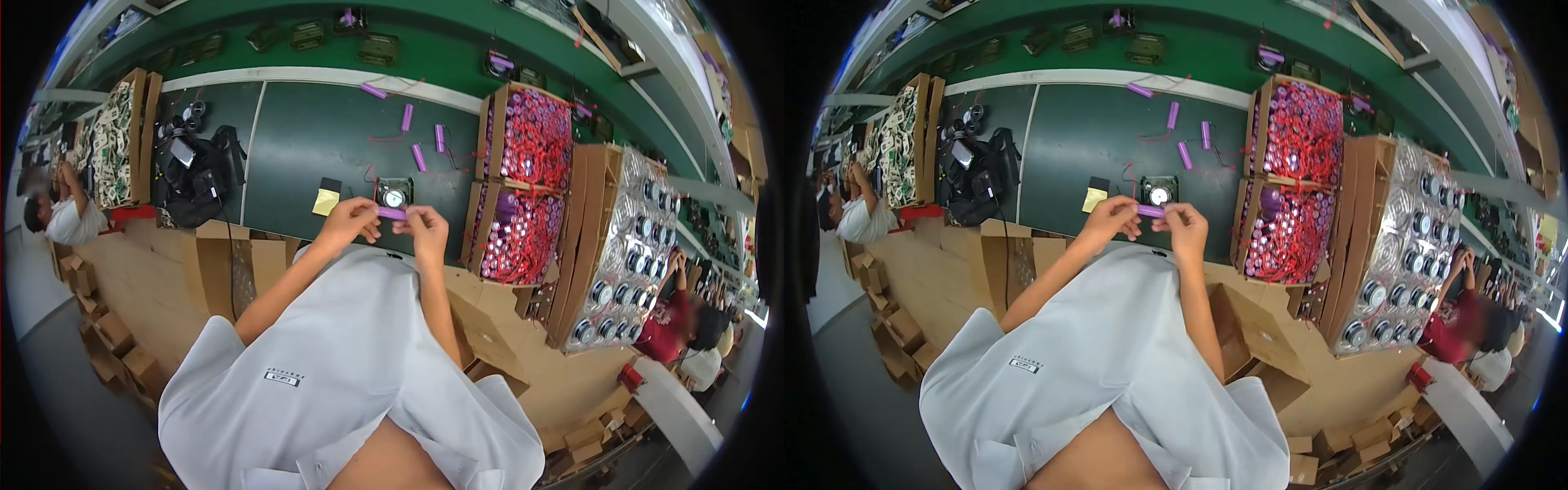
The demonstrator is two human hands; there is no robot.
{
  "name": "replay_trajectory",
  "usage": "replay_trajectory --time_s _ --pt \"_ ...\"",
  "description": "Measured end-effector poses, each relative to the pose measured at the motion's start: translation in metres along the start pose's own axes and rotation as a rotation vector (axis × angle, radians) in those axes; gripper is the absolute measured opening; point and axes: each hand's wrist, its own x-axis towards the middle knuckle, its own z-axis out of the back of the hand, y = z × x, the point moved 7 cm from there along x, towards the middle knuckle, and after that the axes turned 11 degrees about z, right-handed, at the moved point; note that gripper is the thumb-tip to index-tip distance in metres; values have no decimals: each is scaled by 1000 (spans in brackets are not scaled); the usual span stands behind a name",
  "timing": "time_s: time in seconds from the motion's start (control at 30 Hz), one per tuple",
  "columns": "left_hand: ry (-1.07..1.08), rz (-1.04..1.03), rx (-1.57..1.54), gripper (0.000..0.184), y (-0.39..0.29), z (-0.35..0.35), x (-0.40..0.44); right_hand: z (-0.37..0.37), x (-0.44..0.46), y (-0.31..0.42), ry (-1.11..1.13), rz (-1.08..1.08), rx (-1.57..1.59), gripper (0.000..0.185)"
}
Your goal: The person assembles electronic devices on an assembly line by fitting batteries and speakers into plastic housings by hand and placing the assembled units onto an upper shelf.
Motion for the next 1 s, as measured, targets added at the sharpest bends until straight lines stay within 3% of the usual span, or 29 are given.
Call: replay_trajectory --time_s 0.07,0.17,0.27,0.3,0.4,0.53,0.63,0.73,0.83,0.93,1.0 --pt "25 64 62 24 2 -5 8 10 4 -6 14 -4 -93 14" --pt "-25 -6 264 24 4 -9 28 17 9 1 -13 -24 -351 13" --pt "-106 -83 309 24 0 -10 45 20 31 -1 -82 416 -690 10" --pt "-132 -109 322 24 1 -11 48 17 34 -1 -115 443 -713 11" --pt "-294 -144 289 25 3 -8 54 16 48 -12 -84 383 -774 10" --pt "-332 -69 251 24 13 -2 62 21 55 -36 -39 290 -808 14" --pt "-370 -83 334 28 9 1 61 20 48 -27 -170 393 -901 22" --pt "-481 -1 537 31 1 9 58 37 59 -52 -218 101 -801 35" --pt "-638 -557 924 36 -24 -3 37 41 64 -66 -120 15 -673 34" --pt "-513 -856 1265 44 -32 -26 23 52 57 -71 -146 -77 -615 34" --pt "-449 -881 1327 46 -32 -35 30 56 50 -69 -138 -65 -556 34"
